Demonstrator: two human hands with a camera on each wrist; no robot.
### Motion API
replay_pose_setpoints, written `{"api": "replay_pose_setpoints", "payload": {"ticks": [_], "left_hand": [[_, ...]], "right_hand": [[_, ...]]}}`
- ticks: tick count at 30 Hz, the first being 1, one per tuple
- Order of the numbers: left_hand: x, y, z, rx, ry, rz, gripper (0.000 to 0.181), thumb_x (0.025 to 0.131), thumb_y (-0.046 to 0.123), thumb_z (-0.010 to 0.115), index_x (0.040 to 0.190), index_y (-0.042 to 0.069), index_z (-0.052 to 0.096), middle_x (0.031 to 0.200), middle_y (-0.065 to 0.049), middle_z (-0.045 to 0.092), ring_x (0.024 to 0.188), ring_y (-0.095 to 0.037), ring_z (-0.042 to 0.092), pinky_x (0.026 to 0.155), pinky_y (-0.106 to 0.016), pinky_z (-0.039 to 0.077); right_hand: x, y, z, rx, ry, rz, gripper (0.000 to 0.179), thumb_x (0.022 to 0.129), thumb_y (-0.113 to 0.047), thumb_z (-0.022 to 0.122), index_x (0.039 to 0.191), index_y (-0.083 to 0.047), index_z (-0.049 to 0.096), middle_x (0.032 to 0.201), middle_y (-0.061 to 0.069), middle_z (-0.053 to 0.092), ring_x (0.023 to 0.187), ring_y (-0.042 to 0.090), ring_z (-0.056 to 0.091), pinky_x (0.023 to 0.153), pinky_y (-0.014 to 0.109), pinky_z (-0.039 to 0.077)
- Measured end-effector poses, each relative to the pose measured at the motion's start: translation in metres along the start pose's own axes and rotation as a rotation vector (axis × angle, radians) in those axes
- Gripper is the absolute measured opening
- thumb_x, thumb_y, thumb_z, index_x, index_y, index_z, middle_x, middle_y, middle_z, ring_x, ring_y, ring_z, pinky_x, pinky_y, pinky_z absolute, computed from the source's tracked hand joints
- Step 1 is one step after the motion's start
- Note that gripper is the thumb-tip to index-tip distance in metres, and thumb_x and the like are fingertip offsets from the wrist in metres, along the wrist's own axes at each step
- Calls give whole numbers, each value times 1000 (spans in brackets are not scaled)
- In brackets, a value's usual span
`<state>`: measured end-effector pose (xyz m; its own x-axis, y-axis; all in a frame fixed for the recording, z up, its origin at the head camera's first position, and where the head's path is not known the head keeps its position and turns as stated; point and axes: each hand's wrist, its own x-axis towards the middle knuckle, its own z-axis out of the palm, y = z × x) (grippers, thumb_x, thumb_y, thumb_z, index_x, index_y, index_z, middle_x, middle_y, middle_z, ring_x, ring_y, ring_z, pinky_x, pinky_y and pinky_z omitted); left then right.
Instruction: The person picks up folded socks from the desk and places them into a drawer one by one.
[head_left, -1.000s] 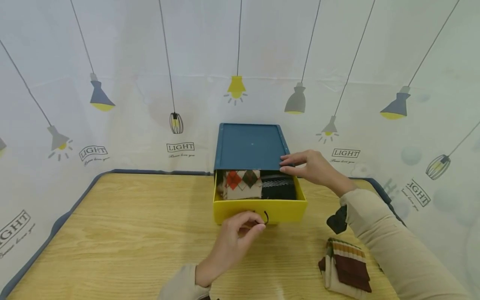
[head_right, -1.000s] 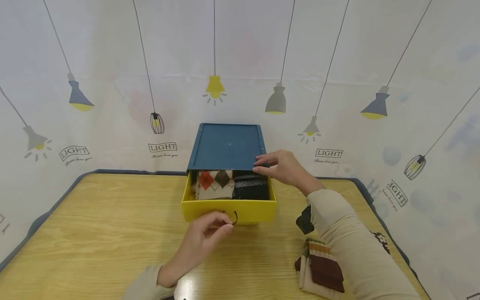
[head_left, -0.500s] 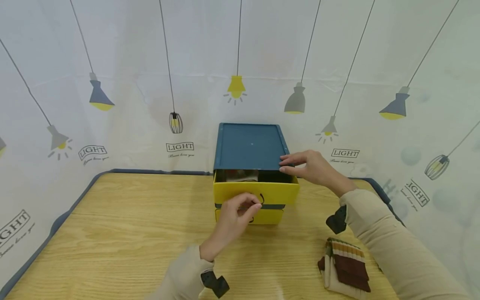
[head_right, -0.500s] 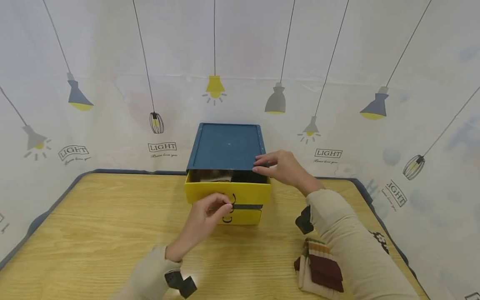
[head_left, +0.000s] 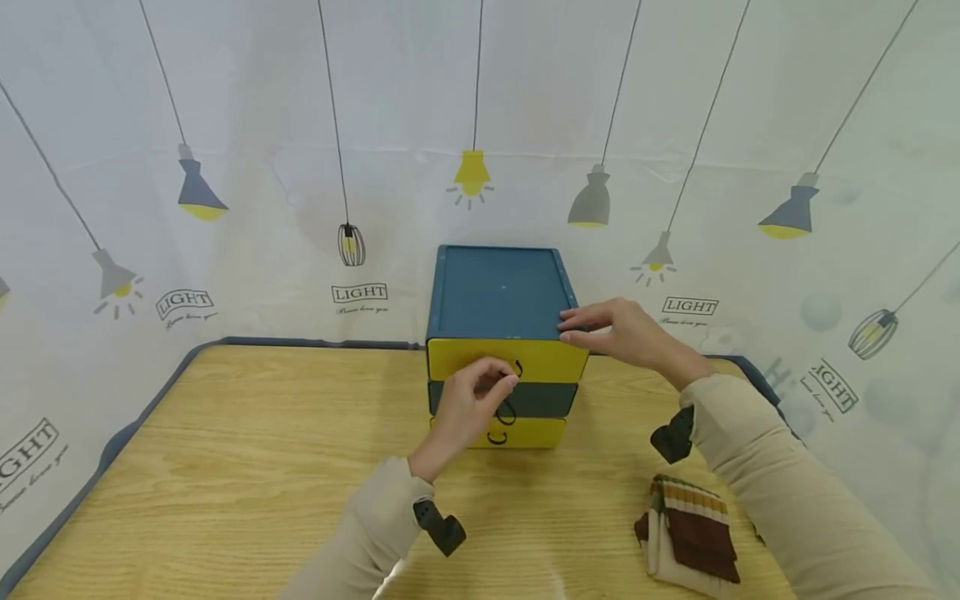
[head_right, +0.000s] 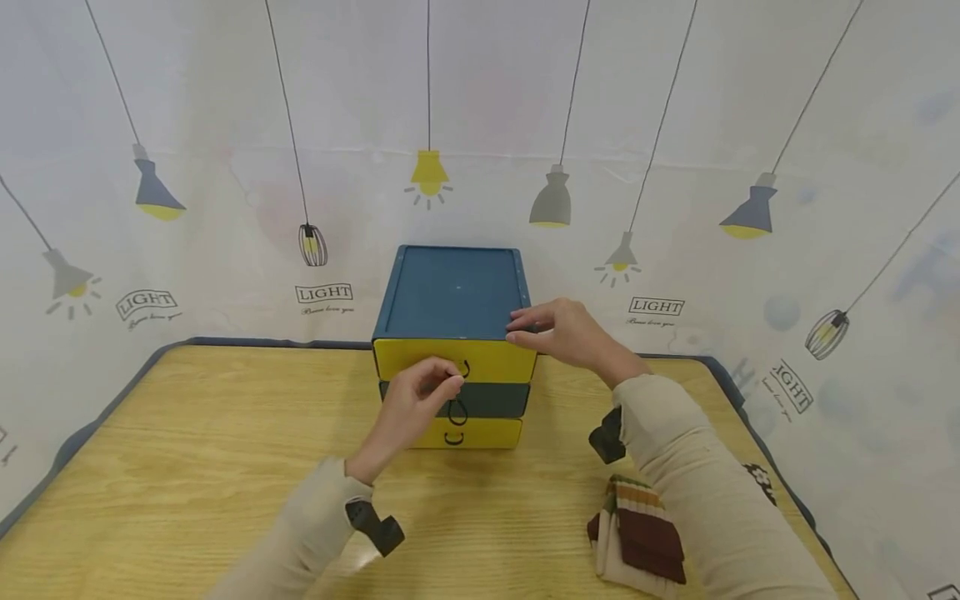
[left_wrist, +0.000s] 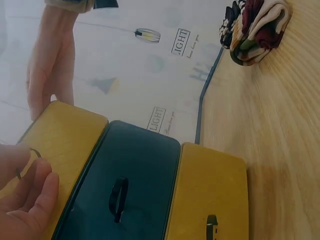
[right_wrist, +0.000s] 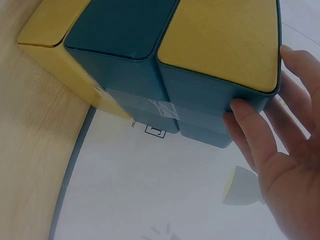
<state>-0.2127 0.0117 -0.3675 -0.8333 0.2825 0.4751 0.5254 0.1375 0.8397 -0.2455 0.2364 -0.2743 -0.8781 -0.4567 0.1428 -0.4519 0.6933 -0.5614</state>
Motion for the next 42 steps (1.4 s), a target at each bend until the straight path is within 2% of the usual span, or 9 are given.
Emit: {"api": "replay_pose_setpoints", "payload": {"ticks": [6,13,18,22,25,27,31,38,42], "left_hand": [[2,-1,-3,72,-29,-8,13,88,19,57,93,9,62,88,-1,61,78,-13,58,69,-24,49],[5,7,-24,195,-179,-70,20,85,22,61,102,13,59,100,-2,61,80,-10,59,70,-22,48],[16,24,-47,268,-229,28,22,85,19,61,103,7,60,94,-5,63,74,-12,59,66,-23,48],[30,36,-69,317,-193,109,17,85,17,60,98,5,63,87,-3,63,72,-10,58,65,-22,48],[41,40,-84,413,-168,125,14,85,19,60,93,8,66,87,-2,62,74,-12,56,67,-26,48],[48,39,-92,489,-172,106,15,85,21,61,93,10,67,90,-3,60,77,-15,54,68,-30,46],[53,36,-102,551,-224,-9,23,83,28,63,98,11,68,101,-9,52,90,-23,47,76,-39,41],[53,30,-110,464,-271,-156,33,80,32,65,106,11,65,114,-14,41,99,-29,50,81,-43,43],[54,29,-110,415,-279,-175,34,78,30,68,105,11,65,117,-13,41,100,-31,52,81,-42,45]], "right_hand": [[0,2,2,8,6,-2,28,85,-21,60,108,-4,64,123,13,52,103,29,54,76,39,48],[-1,4,8,43,40,-6,29,86,-23,59,108,-5,65,124,11,51,111,28,49,74,37,49],[-6,7,14,13,105,-36,29,87,-22,58,111,-6,63,123,9,52,114,27,46,84,43,44],[-13,11,22,-2,193,-89,31,88,-19,56,113,-3,61,122,12,52,113,28,47,81,39,46],[-19,11,25,-14,254,-132,31,87,-15,57,114,0,59,120,14,54,108,28,51,75,34,49],[-22,10,25,-24,269,-141,31,86,-12,59,114,1,59,119,15,54,105,28,53,74,31,49],[-30,3,22,-37,272,-143,31,83,-8,62,112,3,60,119,18,53,104,29,53,74,32,50],[-42,-6,45,17,461,-277,22,77,4,65,98,3,65,103,12,60,89,22,60,70,27,51],[-48,-6,79,95,448,-318,20,75,6,66,94,2,66,93,9,64,78,17,62,66,22,51]]}}
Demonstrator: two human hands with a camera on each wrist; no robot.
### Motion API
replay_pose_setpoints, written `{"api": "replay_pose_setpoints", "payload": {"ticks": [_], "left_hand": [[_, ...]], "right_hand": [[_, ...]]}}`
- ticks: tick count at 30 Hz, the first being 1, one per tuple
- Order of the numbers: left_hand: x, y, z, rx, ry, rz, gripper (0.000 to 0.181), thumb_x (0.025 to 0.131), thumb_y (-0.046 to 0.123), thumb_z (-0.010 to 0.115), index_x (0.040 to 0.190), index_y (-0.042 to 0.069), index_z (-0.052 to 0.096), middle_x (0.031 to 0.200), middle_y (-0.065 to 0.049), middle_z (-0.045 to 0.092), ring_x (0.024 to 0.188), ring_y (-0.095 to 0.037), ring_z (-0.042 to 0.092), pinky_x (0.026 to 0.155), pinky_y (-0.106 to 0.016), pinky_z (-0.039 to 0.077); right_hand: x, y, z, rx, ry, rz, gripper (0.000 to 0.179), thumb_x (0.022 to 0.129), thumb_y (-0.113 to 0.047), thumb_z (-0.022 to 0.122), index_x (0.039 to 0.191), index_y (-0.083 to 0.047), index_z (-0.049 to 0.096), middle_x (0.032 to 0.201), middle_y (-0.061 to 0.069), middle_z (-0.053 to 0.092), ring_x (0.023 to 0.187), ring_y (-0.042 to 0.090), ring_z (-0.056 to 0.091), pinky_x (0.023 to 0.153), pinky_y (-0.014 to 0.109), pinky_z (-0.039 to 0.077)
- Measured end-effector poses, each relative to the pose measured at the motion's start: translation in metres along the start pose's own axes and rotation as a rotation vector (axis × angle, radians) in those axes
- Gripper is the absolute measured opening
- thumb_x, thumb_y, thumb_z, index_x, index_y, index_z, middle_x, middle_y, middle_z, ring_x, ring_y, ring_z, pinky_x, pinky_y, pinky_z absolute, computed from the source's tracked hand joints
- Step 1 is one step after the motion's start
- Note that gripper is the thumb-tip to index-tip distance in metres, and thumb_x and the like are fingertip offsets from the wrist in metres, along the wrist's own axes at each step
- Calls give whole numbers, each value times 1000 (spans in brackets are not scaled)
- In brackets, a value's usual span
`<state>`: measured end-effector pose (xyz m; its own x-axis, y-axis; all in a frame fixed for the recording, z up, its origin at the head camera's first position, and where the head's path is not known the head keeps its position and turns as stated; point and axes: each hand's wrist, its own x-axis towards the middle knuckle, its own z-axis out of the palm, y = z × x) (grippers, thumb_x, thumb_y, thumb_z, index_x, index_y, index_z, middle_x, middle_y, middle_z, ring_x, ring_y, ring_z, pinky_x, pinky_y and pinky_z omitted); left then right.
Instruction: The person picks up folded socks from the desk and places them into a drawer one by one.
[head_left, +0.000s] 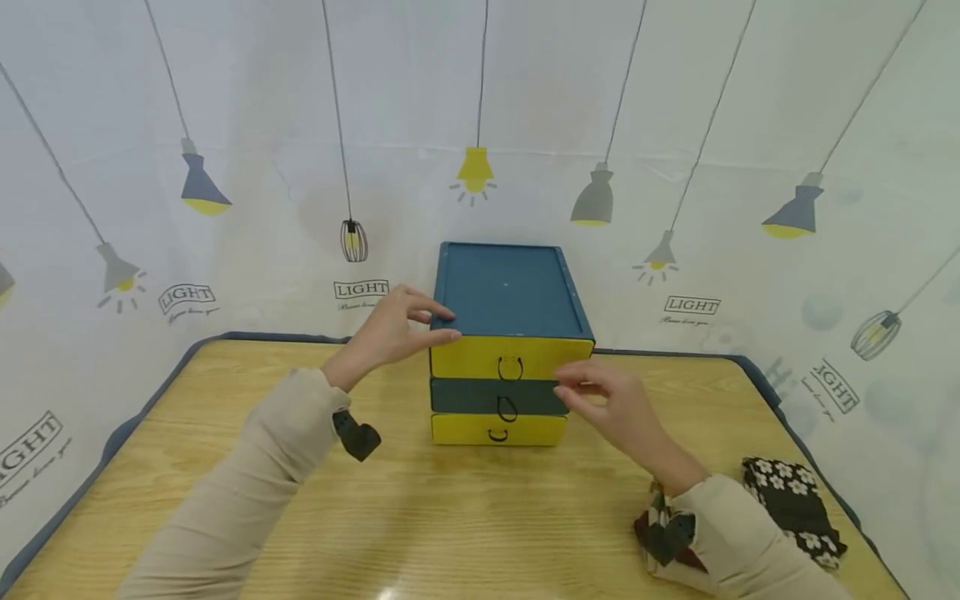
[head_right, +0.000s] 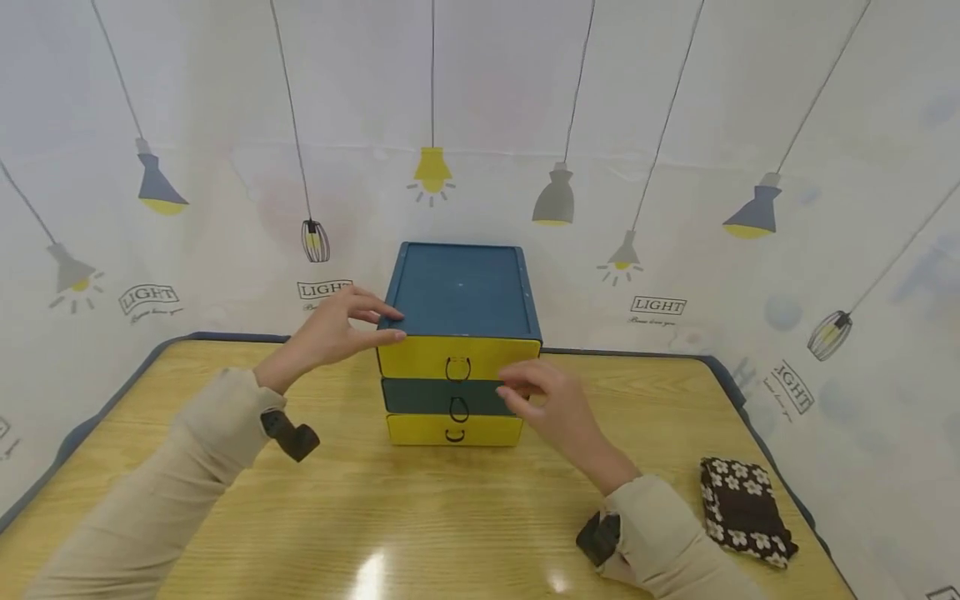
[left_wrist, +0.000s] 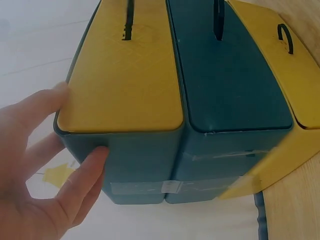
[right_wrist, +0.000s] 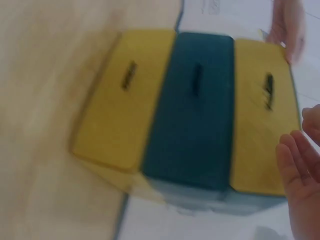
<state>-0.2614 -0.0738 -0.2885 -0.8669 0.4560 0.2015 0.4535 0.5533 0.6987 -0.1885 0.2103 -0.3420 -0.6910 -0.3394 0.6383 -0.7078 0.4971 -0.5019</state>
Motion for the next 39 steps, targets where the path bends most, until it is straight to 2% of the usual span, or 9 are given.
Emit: {"api": "replay_pose_setpoints", "payload": {"ticks": [4,7,11,16,20,25,32,39], "left_hand": [[2,0,0,-19,-24,7,32,78,29,68,104,10,66,118,-13,42,102,-33,52,82,-42,44],[2,1,0,-27,-38,-4,32,78,30,68,103,10,66,118,-13,40,103,-33,51,82,-43,44],[3,0,0,-41,-33,-22,31,77,30,69,102,11,66,118,-12,40,102,-31,52,81,-42,45],[4,-1,3,-75,-28,-44,31,76,31,69,100,12,66,119,-10,40,103,-30,51,80,-42,46],[5,-3,4,-84,-30,-50,32,76,33,69,101,13,66,119,-9,39,103,-29,51,80,-42,45],[4,-4,3,-82,-24,-52,31,77,32,69,100,13,66,119,-9,39,102,-29,51,80,-42,45],[2,-5,1,-70,-8,-71,31,76,33,69,100,13,66,119,-10,39,102,-30,51,79,-40,46],[-1,-4,-2,-61,5,-82,31,76,34,69,99,13,66,118,-10,40,101,-28,52,78,-39,47]], "right_hand": [[-17,2,29,93,-104,96,18,76,5,65,94,5,65,93,16,62,78,25,62,66,28,52],[-23,7,46,138,-148,192,18,77,3,64,94,6,65,95,17,61,79,26,61,66,28,52],[-25,16,62,115,-135,261,16,78,-7,67,92,-1,68,93,9,61,78,19,62,66,22,50],[-26,23,74,133,-77,311,11,76,-10,69,85,-5,69,92,8,58,81,20,60,68,22,50],[-28,22,77,132,-49,302,5,74,-5,70,78,-2,69,92,9,56,82,21,58,67,21,50],[-35,14,73,126,-93,261,4,75,-6,69,77,-3,69,90,7,55,83,21,56,68,21,50],[-55,-11,70,124,-110,158,4,74,-5,70,76,-8,69,88,4,55,77,17,58,65,20,50],[-78,-40,63,187,-152,147,7,75,-6,69,76,-13,68,88,3,55,76,12,58,58,18,50]]}}
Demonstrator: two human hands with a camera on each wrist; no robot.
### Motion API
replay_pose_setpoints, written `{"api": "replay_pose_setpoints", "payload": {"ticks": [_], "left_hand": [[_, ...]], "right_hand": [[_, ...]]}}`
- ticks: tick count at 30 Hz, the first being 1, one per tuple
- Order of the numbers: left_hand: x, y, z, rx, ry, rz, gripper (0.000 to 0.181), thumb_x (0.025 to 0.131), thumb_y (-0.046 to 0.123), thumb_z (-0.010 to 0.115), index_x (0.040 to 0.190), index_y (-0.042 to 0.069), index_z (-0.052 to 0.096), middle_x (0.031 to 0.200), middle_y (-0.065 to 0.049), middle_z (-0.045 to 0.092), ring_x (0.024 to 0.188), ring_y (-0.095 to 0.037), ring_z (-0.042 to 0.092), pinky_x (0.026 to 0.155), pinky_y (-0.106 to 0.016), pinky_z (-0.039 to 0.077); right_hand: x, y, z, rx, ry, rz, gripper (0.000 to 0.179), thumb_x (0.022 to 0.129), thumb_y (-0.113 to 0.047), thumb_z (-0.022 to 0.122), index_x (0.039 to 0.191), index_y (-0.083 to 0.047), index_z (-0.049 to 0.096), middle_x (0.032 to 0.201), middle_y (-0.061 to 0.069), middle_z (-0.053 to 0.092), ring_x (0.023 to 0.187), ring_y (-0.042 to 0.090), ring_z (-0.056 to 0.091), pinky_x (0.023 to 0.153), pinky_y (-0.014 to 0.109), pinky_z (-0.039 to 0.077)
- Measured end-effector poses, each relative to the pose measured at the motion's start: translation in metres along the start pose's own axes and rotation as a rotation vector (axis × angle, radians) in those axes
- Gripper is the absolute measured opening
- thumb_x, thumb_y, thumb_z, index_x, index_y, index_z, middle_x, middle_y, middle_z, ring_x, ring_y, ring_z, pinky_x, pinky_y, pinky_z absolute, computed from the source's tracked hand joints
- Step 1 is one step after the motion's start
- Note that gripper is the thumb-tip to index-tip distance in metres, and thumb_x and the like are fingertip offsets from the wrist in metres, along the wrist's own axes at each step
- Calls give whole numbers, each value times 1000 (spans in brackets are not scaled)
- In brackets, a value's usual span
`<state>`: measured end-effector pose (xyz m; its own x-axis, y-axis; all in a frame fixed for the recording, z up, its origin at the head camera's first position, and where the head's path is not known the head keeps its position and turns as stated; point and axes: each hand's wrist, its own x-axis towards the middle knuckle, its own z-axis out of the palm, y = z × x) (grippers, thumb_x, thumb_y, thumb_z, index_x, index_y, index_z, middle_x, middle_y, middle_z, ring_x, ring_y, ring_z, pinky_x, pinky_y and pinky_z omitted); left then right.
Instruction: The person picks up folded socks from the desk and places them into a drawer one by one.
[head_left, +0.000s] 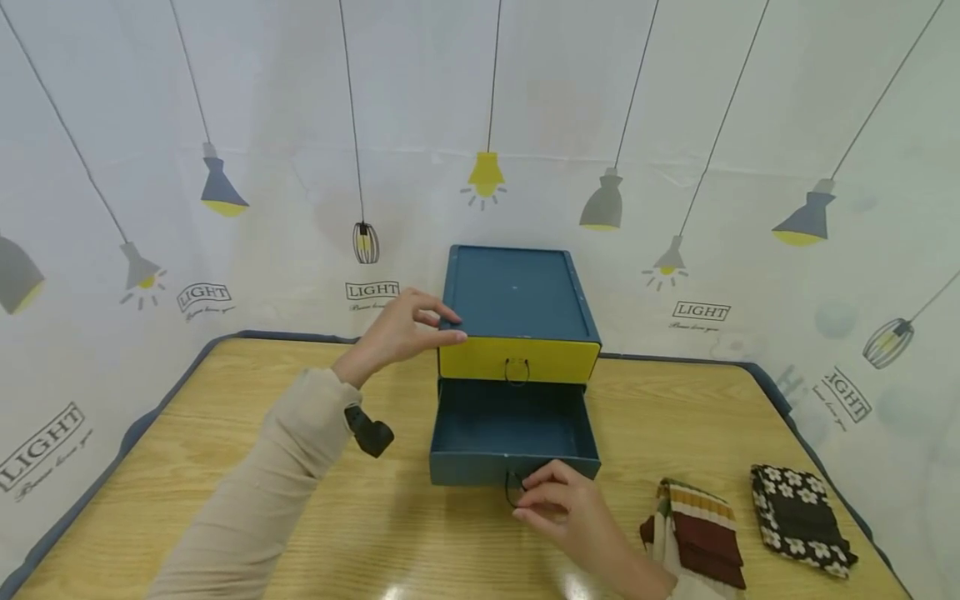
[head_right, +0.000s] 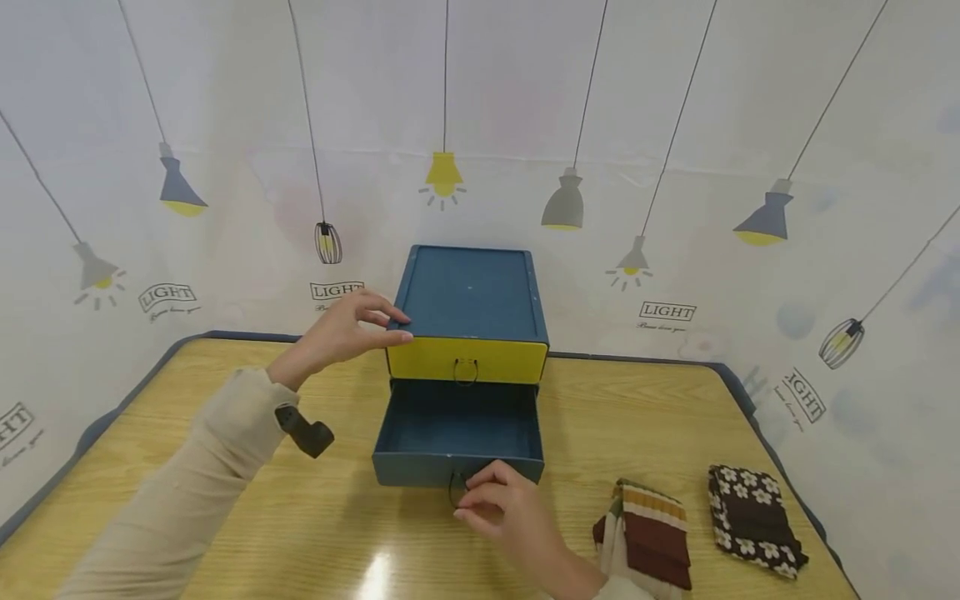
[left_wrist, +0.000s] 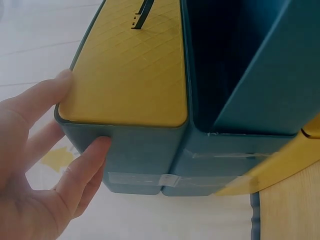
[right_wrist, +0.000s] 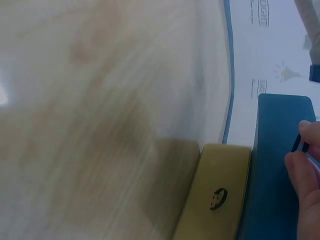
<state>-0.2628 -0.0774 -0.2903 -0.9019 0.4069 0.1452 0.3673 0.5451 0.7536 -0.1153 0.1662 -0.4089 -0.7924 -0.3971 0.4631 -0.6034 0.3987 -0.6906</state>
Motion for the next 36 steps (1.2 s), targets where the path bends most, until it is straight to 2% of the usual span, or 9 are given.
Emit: {"api": "replay_pose_setpoints", "payload": {"ticks": [5,9,12,19,26,28,30,33,36], "left_hand": [[0,0,1,-1,3,22,30,76,32,69,98,12,66,118,-11,39,100,-29,52,77,-39,47],[1,0,0,2,4,31,29,77,32,69,98,12,66,118,-11,39,100,-30,52,77,-39,47],[1,0,1,6,7,23,29,76,32,69,98,12,66,118,-12,39,100,-30,52,76,-39,47],[1,0,1,2,4,14,31,76,34,69,98,13,66,119,-11,39,101,-29,52,76,-39,47],[-1,0,1,-1,4,20,32,76,34,69,99,13,66,118,-11,40,100,-28,52,77,-39,47],[-1,1,2,2,5,19,32,76,34,69,99,12,66,119,-11,40,100,-28,52,77,-39,47],[-1,1,2,5,7,19,32,76,33,69,99,12,66,120,-11,39,100,-28,52,77,-39,47],[-1,1,2,7,9,15,32,76,34,69,99,12,66,122,-12,39,101,-29,51,77,-40,47],[-1,0,2,7,11,5,31,76,35,69,99,13,66,122,-11,39,101,-28,51,77,-39,47]], "right_hand": [[-19,-5,5,-34,12,-132,3,75,-8,69,77,-9,68,87,4,55,76,15,57,58,14,48],[-27,-6,9,-70,40,-269,9,70,-3,72,76,-7,67,85,5,54,72,15,56,60,11,45],[-30,-7,11,-71,51,-316,15,67,1,73,76,-7,67,84,6,54,70,15,56,59,10,44],[-41,-1,14,-44,44,-327,4,77,-7,68,81,-7,67,90,7,54,71,12,57,61,11,45],[-43,-4,9,-83,25,-330,15,76,-6,69,90,-10,66,96,5,54,79,13,57,68,12,45],[-45,-9,2,-89,15,-295,19,75,-6,70,93,-12,66,99,4,55,84,14,57,71,13,44],[-46,-12,-7,-70,39,-284,21,75,-5,69,94,-11,65,99,7,56,86,15,57,70,14,46],[-46,-16,-26,-51,120,-287,20,74,-1,70,92,-9,66,96,9,59,83,14,59,66,15,48],[-44,-11,-52,-48,198,-249,23,70,9,69,88,-6,67,94,9,60,77,9,60,59,15,48]]}}
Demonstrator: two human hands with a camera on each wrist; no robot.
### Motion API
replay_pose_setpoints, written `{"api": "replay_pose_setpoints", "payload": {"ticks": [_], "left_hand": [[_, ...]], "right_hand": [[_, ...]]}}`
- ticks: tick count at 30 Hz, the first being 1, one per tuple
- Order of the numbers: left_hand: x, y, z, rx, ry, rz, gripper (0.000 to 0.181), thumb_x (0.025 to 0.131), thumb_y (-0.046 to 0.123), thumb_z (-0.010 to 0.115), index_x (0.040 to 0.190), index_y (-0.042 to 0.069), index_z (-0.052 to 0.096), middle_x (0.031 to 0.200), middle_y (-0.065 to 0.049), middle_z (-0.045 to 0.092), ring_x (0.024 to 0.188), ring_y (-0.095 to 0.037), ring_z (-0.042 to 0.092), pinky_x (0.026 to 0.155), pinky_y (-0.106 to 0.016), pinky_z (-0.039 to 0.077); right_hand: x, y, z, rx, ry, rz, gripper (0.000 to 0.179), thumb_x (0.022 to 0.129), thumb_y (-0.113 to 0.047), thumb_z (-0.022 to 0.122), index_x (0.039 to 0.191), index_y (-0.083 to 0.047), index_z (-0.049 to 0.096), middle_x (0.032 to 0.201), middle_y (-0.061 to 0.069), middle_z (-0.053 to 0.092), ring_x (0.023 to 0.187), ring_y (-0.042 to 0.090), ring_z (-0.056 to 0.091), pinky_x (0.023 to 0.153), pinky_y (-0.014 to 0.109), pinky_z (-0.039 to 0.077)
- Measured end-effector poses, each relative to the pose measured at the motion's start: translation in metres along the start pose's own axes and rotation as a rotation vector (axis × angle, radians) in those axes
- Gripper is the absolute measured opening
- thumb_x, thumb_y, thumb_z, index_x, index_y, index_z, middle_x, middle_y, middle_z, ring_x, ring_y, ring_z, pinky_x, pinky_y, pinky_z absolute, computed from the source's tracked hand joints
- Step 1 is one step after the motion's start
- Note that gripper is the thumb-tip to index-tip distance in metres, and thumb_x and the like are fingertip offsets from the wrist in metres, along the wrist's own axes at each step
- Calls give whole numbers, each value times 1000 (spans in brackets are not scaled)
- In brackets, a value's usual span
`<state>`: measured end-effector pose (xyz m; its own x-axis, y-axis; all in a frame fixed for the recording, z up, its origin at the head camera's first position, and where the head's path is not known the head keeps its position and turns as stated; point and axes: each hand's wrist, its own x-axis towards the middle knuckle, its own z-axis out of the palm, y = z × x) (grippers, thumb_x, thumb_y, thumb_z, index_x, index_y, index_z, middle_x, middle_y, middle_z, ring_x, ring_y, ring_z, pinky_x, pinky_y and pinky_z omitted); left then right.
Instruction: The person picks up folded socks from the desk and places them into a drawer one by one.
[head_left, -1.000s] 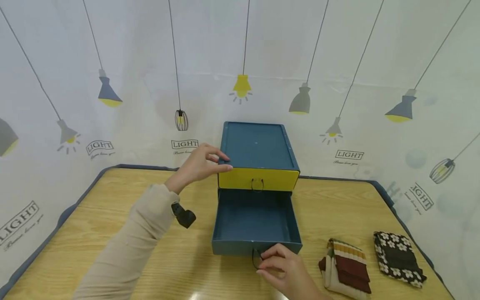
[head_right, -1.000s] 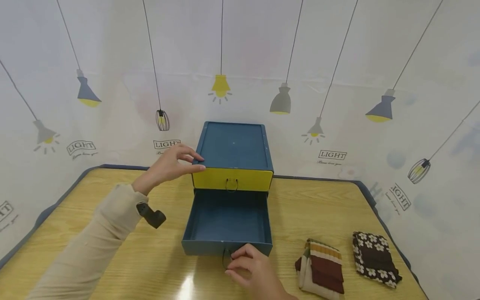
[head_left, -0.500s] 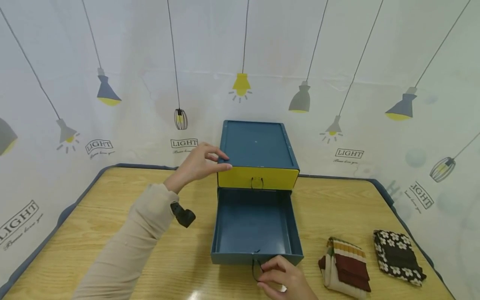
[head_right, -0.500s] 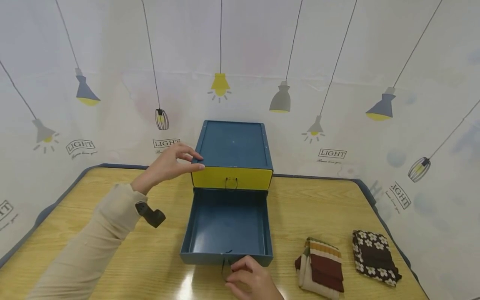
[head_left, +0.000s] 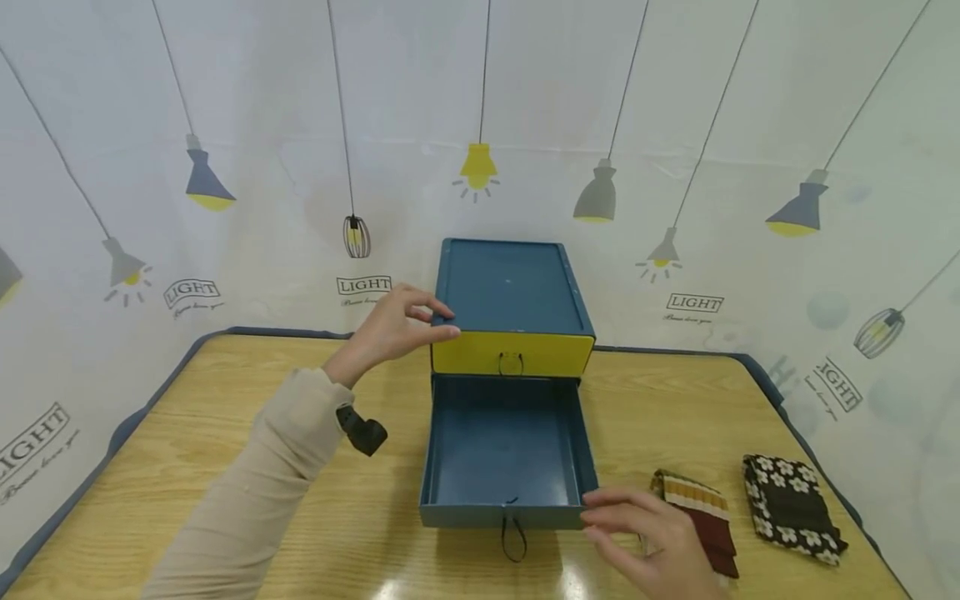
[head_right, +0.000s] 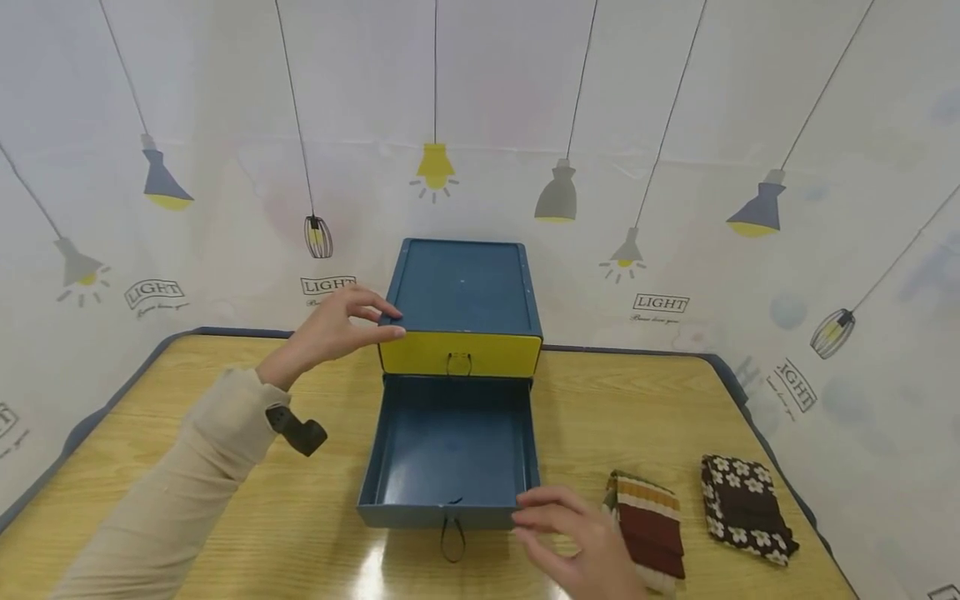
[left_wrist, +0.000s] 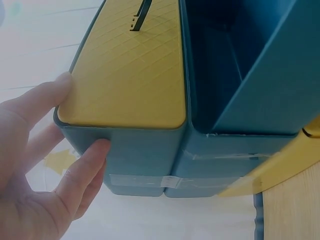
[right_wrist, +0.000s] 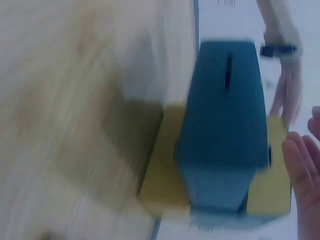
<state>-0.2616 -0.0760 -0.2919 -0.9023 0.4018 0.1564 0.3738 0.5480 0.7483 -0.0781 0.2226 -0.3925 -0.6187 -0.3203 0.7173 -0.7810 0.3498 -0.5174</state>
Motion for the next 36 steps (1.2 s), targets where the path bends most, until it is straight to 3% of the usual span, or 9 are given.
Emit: {"api": "replay_pose_setpoints", "payload": {"ticks": [4,9,11,14,18,21,26,36], "left_hand": [[0,-2,-1,0,8,-3,31,76,34,69,99,14,66,121,-11,39,102,-29,51,77,-40,47],[-1,-3,-1,-9,4,3,30,76,33,69,99,13,66,121,-10,40,101,-29,52,77,-40,47],[-1,-3,0,-13,2,7,30,76,33,69,99,13,67,121,-10,40,101,-28,52,76,-39,47],[0,-2,1,-23,-3,15,31,76,33,70,99,13,67,121,-10,40,101,-28,52,76,-39,48],[0,-1,2,-28,-1,16,30,76,32,70,98,13,67,120,-9,40,101,-28,52,77,-39,47],[0,0,2,-33,4,20,29,76,31,70,98,12,67,119,-9,42,101,-28,52,77,-40,47],[0,-1,1,-31,2,11,28,76,31,70,97,13,67,119,-8,42,102,-27,52,77,-40,47],[0,-1,0,-26,6,-4,29,76,31,70,98,13,67,120,-8,42,102,-27,51,78,-41,47]], "right_hand": [[-1,29,-33,-24,41,167,28,69,18,63,87,-3,67,98,4,59,79,3,60,58,18,50],[-19,76,-65,-108,83,398,19,77,7,63,94,-1,66,101,7,61,87,0,58,63,18,50],[-27,86,-77,-145,44,528,20,81,-4,63,101,-1,64,104,10,60,88,-2,57,66,17,49],[-34,95,-92,-165,-76,746,32,86,-19,59,112,0,58,111,17,56,92,2,56,71,25,50],[-45,108,-104,-153,-219,934,48,87,-32,56,122,1,50,119,21,51,103,22,53,79,39,47],[-53,116,-108,-97,-263,1002,52,86,-31,58,123,4,48,119,22,50,107,35,48,79,43,46],[-61,127,-110,-10,-314,1061,53,83,-25,62,122,9,46,120,25,48,107,39,47,79,41,47],[-60,137,-110,-42,-423,967,52,83,-23,63,120,10,47,119,27,47,111,47,40,83,50,41]]}}
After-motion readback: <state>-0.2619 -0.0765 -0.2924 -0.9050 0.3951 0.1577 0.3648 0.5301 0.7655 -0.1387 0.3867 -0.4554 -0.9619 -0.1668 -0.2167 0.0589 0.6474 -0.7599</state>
